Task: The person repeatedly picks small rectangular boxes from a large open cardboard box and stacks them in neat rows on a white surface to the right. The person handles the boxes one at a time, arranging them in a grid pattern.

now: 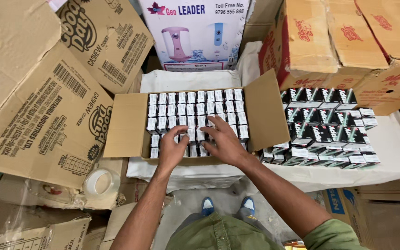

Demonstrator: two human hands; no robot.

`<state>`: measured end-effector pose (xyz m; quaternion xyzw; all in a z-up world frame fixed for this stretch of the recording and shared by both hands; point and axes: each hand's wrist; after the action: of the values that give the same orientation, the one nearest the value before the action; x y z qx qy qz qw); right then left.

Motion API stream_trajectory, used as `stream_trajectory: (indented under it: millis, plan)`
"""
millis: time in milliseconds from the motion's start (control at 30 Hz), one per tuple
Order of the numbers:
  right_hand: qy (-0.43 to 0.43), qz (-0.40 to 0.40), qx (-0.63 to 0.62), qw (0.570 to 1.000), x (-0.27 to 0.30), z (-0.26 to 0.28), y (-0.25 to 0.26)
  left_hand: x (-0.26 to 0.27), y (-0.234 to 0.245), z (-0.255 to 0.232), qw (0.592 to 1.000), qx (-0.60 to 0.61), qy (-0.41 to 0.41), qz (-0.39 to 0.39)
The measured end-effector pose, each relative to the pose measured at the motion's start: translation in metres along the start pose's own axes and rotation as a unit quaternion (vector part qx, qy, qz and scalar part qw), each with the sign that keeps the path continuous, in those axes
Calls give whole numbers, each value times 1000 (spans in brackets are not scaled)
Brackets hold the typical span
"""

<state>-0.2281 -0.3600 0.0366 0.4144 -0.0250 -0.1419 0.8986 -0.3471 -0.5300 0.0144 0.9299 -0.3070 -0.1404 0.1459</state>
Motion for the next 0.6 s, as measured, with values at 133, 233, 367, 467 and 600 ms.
stream_trajectory:
  millis: [133, 233, 367, 467, 600]
  plan:
    - [-28, 21, 70, 997, -18, -3, -36, 3, 6, 31, 999, -28, 43, 7]
    - [-42, 34, 117, 992, -29, -5, -50, 2, 9, 31, 996, -60, 58, 30]
    - [-48, 32, 133, 989, -37, -1, -54, 0, 5, 35, 993, -74, 54, 70]
    - [-26, 3, 139, 990, -38, -8, -64, 1, 12, 14, 989, -97, 52, 98]
    - [-47, 10, 139, 989, -37, -4, -65, 5, 14, -1, 982, -135, 75, 110]
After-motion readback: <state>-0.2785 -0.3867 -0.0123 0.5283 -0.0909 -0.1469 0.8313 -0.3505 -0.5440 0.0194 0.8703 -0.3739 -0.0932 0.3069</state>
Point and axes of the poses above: each hand's wrist, its own x-axis away from the middle knuckle, its own y-axis out of the back of the hand, z = x × y, and after that the axes turned 6 degrees about -y, right-handed
